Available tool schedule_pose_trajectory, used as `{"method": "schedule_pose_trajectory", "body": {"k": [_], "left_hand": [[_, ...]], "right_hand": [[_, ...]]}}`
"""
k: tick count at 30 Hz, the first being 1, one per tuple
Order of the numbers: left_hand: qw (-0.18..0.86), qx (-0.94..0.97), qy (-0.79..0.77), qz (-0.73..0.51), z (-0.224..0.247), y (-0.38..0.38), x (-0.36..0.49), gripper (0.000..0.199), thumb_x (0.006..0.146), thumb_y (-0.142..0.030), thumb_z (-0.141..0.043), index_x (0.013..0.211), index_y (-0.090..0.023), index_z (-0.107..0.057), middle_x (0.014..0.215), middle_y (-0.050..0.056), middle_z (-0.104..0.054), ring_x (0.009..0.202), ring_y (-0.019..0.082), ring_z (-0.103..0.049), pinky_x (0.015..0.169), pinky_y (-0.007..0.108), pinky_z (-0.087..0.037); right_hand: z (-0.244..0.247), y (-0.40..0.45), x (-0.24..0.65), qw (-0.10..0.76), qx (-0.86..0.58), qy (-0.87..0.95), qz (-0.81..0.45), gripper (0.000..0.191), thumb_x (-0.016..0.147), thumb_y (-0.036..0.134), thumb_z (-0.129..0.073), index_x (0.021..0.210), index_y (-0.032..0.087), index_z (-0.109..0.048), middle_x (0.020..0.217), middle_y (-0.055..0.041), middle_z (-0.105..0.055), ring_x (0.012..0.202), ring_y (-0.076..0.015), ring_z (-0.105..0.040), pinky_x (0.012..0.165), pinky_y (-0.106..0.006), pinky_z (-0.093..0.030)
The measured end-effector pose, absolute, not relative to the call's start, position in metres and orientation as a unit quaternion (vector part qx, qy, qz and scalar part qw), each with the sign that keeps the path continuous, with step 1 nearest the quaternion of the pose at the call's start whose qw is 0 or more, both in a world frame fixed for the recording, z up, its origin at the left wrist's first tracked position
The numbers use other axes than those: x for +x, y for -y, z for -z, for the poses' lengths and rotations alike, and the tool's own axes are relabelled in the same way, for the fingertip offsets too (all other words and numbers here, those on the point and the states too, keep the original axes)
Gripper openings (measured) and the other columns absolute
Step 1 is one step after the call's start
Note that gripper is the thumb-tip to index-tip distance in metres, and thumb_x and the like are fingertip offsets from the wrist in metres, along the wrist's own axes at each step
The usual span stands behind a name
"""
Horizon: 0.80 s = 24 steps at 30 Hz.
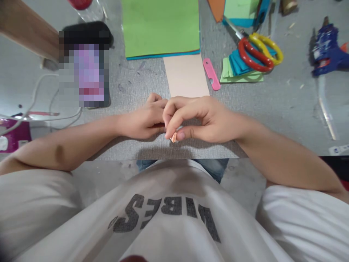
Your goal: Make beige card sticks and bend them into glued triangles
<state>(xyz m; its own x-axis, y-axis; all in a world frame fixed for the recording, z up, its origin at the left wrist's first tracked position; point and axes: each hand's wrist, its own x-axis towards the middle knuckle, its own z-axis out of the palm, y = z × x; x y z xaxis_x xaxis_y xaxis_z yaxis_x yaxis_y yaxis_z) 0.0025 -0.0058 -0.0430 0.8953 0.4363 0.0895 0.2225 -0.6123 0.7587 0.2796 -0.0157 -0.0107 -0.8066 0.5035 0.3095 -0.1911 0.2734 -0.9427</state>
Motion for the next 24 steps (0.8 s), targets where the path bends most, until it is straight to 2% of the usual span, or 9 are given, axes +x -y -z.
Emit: {"method": "schedule_pose_trajectory", "body": {"k": [5, 9, 14, 20, 24], "left_hand": [[0.4, 0.89, -0.177, -0.124, 0.0426, 0.0053, 0.0023, 0.014, 0.11, -0.038, -0.07, 0.106, -0.031, -0.081, 0.117, 0.005, -0.087, 0.127, 0.034, -0.071, 0.116, 0.057, -0.035], [0.402, 0.889, -0.179, -0.126, 0.0432, 0.0055, 0.0028, 0.016, 0.111, -0.04, -0.069, 0.106, -0.031, -0.081, 0.116, 0.004, -0.087, 0.126, 0.033, -0.071, 0.117, 0.057, -0.035], [0.403, 0.887, -0.18, -0.131, 0.0446, 0.0057, 0.0031, 0.016, 0.111, -0.041, -0.07, 0.104, -0.031, -0.08, 0.112, 0.004, -0.087, 0.124, 0.033, -0.072, 0.118, 0.058, -0.035], [0.405, 0.886, -0.176, -0.138, 0.0451, 0.0054, 0.0035, 0.014, 0.11, -0.039, -0.07, 0.105, -0.031, -0.08, 0.111, 0.003, -0.088, 0.123, 0.033, -0.072, 0.119, 0.059, -0.035], [0.407, 0.885, -0.181, -0.135, 0.0444, 0.0058, 0.0035, 0.016, 0.111, -0.04, -0.069, 0.106, -0.031, -0.081, 0.11, 0.004, -0.087, 0.123, 0.033, -0.072, 0.12, 0.059, -0.036]], "right_hand": [[0.0135, 0.0153, 0.2762, 0.296, -0.094, 0.734, -0.603, 0.018, 0.112, 0.044, -0.095, 0.112, 0.026, -0.094, 0.113, -0.0042, -0.081, 0.099, -0.0165, -0.075, 0.095, -0.034, -0.064], [0.0153, 0.0154, 0.2753, 0.301, -0.088, 0.726, -0.612, 0.02, 0.114, 0.045, -0.092, 0.112, 0.025, -0.092, 0.113, -0.0045, -0.08, 0.097, -0.0165, -0.074, 0.095, -0.035, -0.062], [0.0164, 0.0176, 0.2744, 0.3, -0.098, 0.719, -0.619, 0.031, 0.115, 0.054, -0.09, 0.108, 0.024, -0.088, 0.111, -0.0049, -0.078, 0.096, -0.0175, -0.073, 0.095, -0.036, -0.063], [0.0155, 0.0197, 0.2717, 0.318, -0.086, 0.722, -0.609, 0.026, 0.119, 0.044, -0.088, 0.109, 0.021, -0.083, 0.11, -0.0042, -0.079, 0.098, -0.0152, -0.073, 0.095, -0.032, -0.061], [0.0171, 0.0202, 0.2714, 0.314, -0.088, 0.727, -0.604, 0.028, 0.12, 0.046, -0.087, 0.108, 0.021, -0.081, 0.109, -0.0034, -0.079, 0.099, -0.0154, -0.072, 0.096, -0.033, -0.061]]}}
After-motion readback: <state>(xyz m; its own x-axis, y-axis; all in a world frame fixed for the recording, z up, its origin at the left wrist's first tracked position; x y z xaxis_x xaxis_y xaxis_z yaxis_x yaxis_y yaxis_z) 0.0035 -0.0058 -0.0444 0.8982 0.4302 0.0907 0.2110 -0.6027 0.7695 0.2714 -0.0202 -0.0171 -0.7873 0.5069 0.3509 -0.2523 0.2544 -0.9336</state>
